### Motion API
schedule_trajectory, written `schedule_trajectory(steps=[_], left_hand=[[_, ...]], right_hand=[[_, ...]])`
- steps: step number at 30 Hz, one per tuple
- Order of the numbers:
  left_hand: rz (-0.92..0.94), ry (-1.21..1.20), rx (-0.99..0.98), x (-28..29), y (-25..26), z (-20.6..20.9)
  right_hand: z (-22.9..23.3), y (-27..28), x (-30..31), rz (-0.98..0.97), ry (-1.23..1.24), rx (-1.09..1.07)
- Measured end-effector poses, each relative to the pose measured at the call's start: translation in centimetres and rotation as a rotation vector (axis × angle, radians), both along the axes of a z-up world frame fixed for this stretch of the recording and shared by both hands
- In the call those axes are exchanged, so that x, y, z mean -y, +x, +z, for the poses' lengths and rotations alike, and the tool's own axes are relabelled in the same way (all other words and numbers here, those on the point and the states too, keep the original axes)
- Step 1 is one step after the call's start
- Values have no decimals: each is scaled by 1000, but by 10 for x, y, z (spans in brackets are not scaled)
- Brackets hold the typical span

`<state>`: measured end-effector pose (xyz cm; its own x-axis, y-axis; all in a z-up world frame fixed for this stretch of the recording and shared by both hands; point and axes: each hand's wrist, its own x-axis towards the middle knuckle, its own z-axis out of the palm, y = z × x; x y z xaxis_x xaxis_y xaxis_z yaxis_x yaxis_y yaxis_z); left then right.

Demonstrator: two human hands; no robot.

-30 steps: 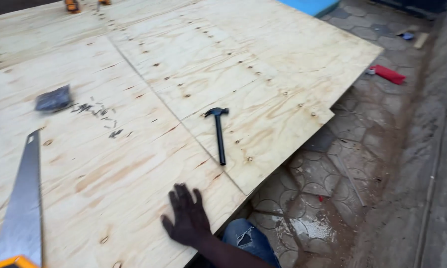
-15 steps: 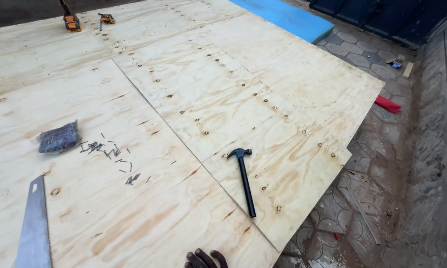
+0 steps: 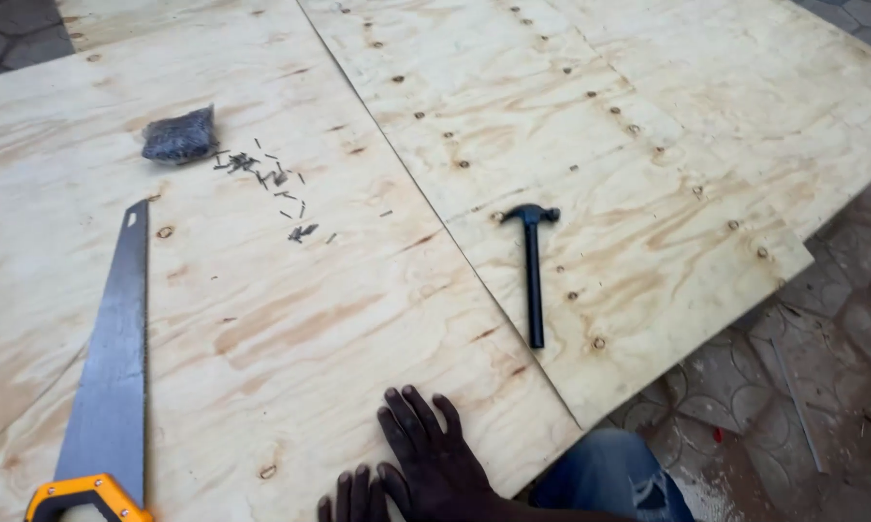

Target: Hammering nails into plywood sheets to join them together on the ground.

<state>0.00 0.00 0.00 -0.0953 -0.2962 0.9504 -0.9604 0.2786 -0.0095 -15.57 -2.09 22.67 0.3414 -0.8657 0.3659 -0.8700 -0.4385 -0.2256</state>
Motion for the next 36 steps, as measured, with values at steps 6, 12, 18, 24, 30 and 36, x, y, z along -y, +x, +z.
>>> schedule_trajectory(steps=[6,12,18,24,30,36], left_hand=[[-155,331,123,13,-4,78],[-152,408,205,7,-37,33],[-152,269,274,27,-49,63],[-159,198,242,46,-59,53],[-234,266,286,47,-63,66],[-334,414,353,39,-50,78]], right_hand=[[29,-19,10,12,103,391],[124,-269,138,-266,214,1164],[317,-513,120,-790,43,1234],[318,-481,82,-711,-7,1177],[147,-338,73,-453,442,1131],[54,-217,98,-734,553,369]])
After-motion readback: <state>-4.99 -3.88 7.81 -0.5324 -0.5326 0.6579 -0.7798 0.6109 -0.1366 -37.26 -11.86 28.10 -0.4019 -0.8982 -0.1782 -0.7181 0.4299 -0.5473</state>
